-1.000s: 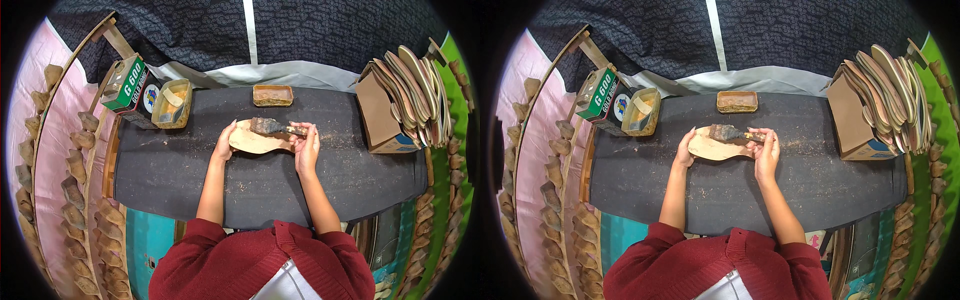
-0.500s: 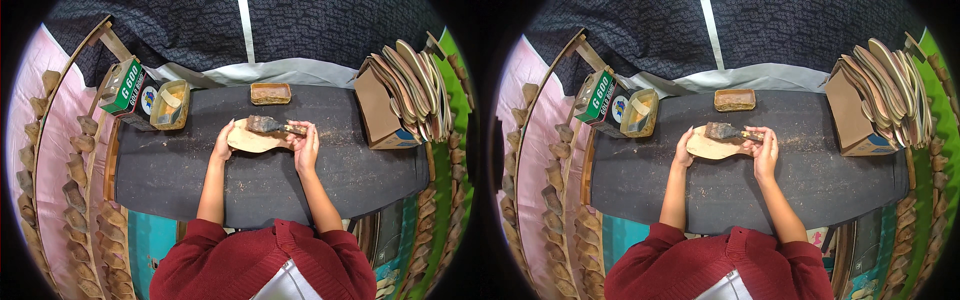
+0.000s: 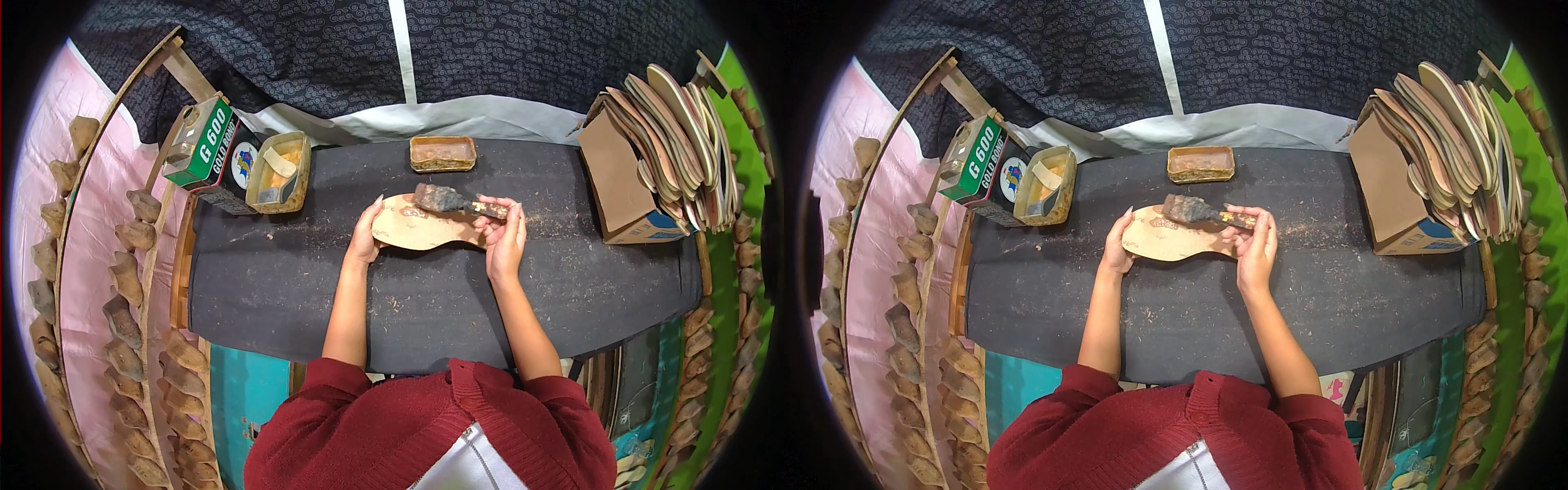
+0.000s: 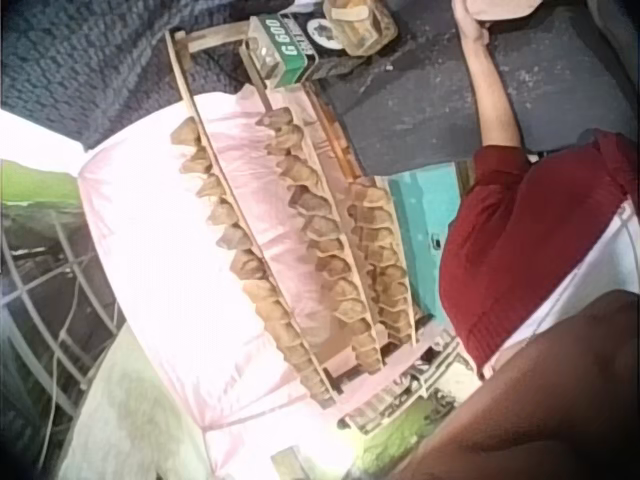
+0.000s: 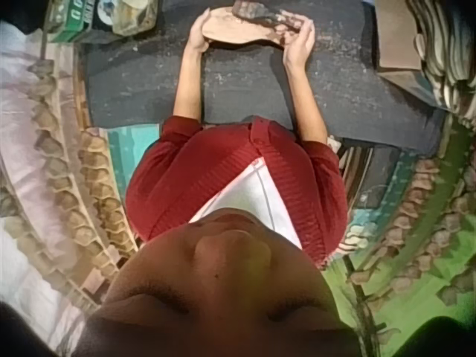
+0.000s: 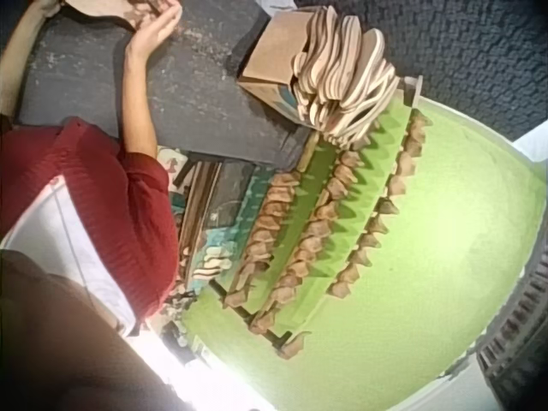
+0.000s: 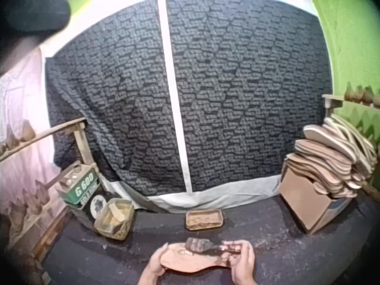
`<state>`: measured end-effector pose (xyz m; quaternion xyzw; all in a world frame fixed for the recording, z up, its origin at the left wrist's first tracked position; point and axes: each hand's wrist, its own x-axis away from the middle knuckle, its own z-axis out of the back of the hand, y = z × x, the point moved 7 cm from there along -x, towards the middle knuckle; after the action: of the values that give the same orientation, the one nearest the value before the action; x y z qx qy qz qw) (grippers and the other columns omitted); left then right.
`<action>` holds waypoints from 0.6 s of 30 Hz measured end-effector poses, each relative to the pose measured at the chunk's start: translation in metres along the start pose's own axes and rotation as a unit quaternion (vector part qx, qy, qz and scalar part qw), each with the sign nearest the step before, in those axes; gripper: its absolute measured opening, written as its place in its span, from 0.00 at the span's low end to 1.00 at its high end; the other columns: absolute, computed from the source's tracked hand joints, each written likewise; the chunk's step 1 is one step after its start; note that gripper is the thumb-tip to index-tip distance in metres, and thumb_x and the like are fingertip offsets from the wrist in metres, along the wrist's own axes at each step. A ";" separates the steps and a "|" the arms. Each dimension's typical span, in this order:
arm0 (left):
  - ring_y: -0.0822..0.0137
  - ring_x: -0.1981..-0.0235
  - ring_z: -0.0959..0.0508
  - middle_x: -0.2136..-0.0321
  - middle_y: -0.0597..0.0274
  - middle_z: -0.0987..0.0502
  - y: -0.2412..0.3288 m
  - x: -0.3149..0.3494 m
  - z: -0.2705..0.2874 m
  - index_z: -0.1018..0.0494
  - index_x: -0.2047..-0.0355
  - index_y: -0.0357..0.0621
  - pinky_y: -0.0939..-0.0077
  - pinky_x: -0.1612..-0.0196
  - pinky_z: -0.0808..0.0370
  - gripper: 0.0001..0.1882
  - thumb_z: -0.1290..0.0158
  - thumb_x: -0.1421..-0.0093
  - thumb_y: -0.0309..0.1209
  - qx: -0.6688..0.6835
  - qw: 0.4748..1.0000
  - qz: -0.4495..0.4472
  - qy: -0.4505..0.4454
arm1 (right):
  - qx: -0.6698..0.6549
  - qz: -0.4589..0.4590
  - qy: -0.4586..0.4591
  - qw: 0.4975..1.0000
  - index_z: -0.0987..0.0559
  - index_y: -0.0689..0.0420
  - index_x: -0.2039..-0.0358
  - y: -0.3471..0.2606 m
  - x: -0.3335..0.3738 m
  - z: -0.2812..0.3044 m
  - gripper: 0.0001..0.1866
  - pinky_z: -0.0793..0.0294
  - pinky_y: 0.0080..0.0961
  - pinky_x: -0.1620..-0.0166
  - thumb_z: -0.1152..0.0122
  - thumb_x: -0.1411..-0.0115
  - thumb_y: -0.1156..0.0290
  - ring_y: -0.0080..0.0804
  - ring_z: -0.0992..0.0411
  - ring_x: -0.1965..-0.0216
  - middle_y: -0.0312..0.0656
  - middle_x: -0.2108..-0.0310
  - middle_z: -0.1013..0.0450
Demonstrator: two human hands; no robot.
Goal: Applying adhesive to shoe soles and insoles using a brush.
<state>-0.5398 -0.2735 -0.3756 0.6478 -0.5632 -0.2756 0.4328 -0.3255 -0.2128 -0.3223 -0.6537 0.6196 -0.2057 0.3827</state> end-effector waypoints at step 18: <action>0.80 0.84 0.28 0.74 0.64 0.26 0.000 0.001 -0.007 0.33 0.61 0.39 0.91 0.92 0.42 0.23 0.67 0.44 0.45 -0.008 0.999 0.007 0.049 | -0.017 -0.013 -0.012 1.000 0.38 0.59 0.64 0.009 0.008 -0.008 0.15 0.31 0.19 0.70 0.69 0.39 0.60 0.24 0.33 0.75 0.47 0.63 0.35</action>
<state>-0.5339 -0.2724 -0.3720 0.6531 -0.5439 -0.2448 0.4666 -0.3361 -0.2215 -0.3260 -0.6703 0.6097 -0.1922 0.3768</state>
